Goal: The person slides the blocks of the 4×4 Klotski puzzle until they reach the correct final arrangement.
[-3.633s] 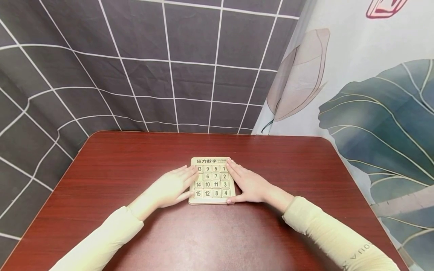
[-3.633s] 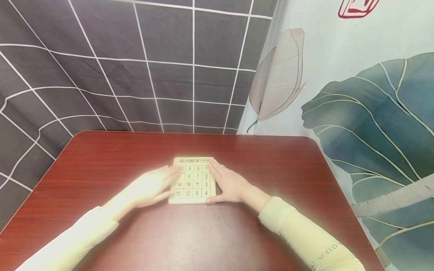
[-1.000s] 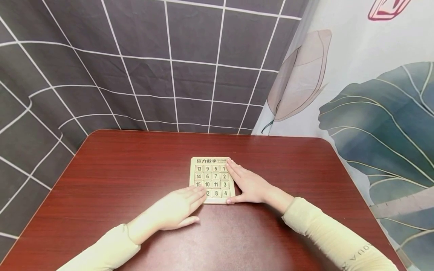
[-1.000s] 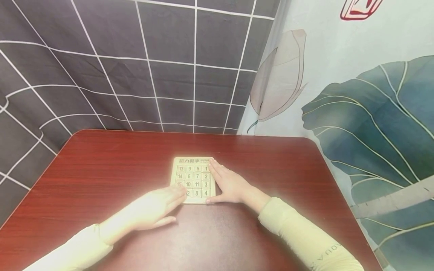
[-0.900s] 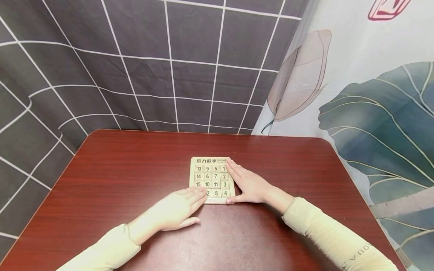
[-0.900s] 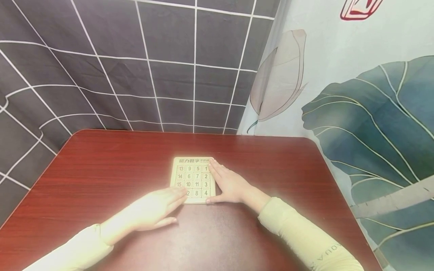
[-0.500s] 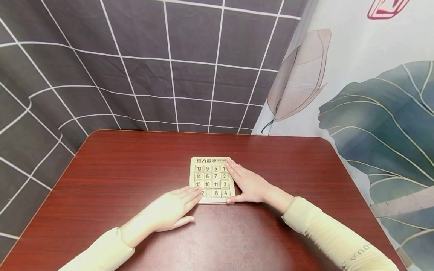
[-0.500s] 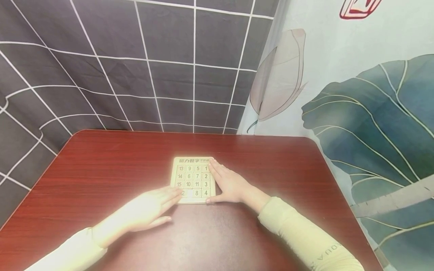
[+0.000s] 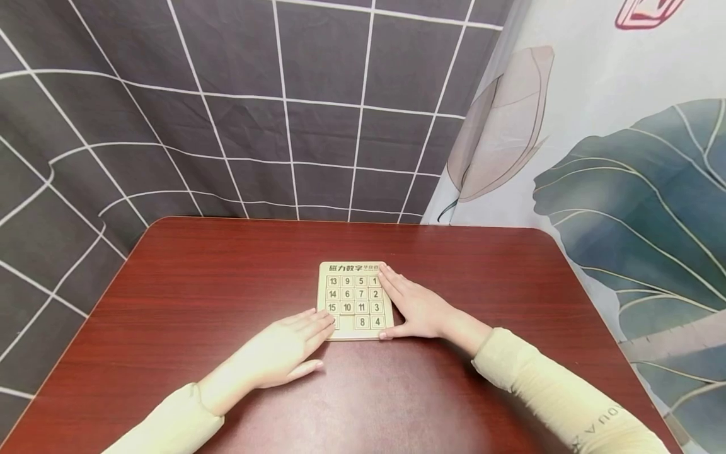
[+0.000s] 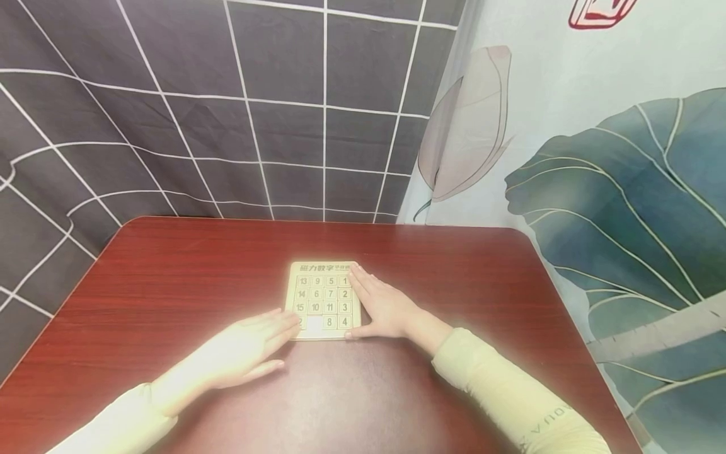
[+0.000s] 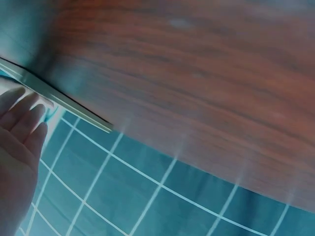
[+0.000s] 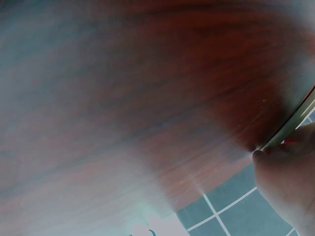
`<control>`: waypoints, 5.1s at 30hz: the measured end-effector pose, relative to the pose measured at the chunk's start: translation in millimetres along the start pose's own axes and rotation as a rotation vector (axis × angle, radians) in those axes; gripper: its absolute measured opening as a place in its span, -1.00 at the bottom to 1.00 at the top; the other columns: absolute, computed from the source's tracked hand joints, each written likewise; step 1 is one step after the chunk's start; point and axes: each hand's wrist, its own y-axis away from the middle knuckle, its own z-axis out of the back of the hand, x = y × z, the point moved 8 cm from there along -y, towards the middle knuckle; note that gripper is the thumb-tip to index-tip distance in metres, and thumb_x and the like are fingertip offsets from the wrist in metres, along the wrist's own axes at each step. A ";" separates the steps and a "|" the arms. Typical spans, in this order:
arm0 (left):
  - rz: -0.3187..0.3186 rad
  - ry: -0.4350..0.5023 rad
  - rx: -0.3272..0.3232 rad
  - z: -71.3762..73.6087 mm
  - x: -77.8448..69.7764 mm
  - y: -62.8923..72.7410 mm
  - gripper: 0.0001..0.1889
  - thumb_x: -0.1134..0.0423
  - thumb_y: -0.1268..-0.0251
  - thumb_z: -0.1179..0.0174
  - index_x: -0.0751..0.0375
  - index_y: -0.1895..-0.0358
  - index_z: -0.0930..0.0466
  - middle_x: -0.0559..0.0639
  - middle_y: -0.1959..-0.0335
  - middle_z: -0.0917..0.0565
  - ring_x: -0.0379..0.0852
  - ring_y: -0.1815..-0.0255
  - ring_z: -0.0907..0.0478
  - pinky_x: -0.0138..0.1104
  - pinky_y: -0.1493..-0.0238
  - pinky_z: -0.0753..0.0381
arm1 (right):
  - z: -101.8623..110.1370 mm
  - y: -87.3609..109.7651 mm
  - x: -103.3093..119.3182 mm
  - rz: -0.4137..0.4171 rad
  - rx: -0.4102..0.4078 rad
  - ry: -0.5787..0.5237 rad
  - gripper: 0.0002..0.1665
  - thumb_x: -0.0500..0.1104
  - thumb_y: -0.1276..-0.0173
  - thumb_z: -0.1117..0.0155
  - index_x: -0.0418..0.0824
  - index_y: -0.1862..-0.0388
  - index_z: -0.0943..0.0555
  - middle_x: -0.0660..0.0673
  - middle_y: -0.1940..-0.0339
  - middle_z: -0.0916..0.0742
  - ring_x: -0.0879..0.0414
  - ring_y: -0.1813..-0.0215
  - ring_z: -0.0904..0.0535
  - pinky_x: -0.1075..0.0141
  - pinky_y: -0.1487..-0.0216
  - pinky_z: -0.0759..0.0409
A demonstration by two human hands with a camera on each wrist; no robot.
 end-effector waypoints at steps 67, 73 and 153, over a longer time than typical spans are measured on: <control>-0.106 -0.002 0.077 -22.3 -9.4 -41.4 -0.34 -0.16 -0.56 -0.15 0.25 -0.48 -0.52 0.12 -0.52 -0.55 0.01 -0.53 -0.54 -0.18 -0.58 -0.51 | 1.2 1.6 1.4 0.003 -0.004 -0.009 0.42 0.46 -0.32 -0.37 -0.42 -0.74 0.01 -0.33 -0.80 -0.01 -0.16 -0.81 0.02 -0.04 -0.76 -0.19; -0.109 0.015 0.055 -18.9 -5.4 -38.0 -0.34 -0.15 -0.55 -0.18 0.26 -0.48 -0.52 0.11 -0.51 -0.56 0.01 -0.52 -0.54 -0.18 -0.56 -0.52 | 3.3 3.1 1.2 0.010 -0.020 -0.015 0.42 0.45 -0.32 -0.39 -0.43 -0.73 0.01 -0.33 -0.80 -0.02 -0.17 -0.81 0.00 -0.05 -0.76 -0.20; -0.013 0.052 0.148 -38.8 40.3 -91.0 -0.36 -0.12 -0.63 -0.06 0.23 -0.54 -0.45 0.13 -0.57 -0.50 0.03 -0.60 -0.45 -0.13 -0.66 -0.39 | 1.0 1.7 0.3 0.002 0.001 -0.016 0.42 0.46 -0.33 -0.37 -0.43 -0.73 0.02 -0.32 -0.81 0.01 -0.17 -0.81 0.01 -0.06 -0.76 -0.20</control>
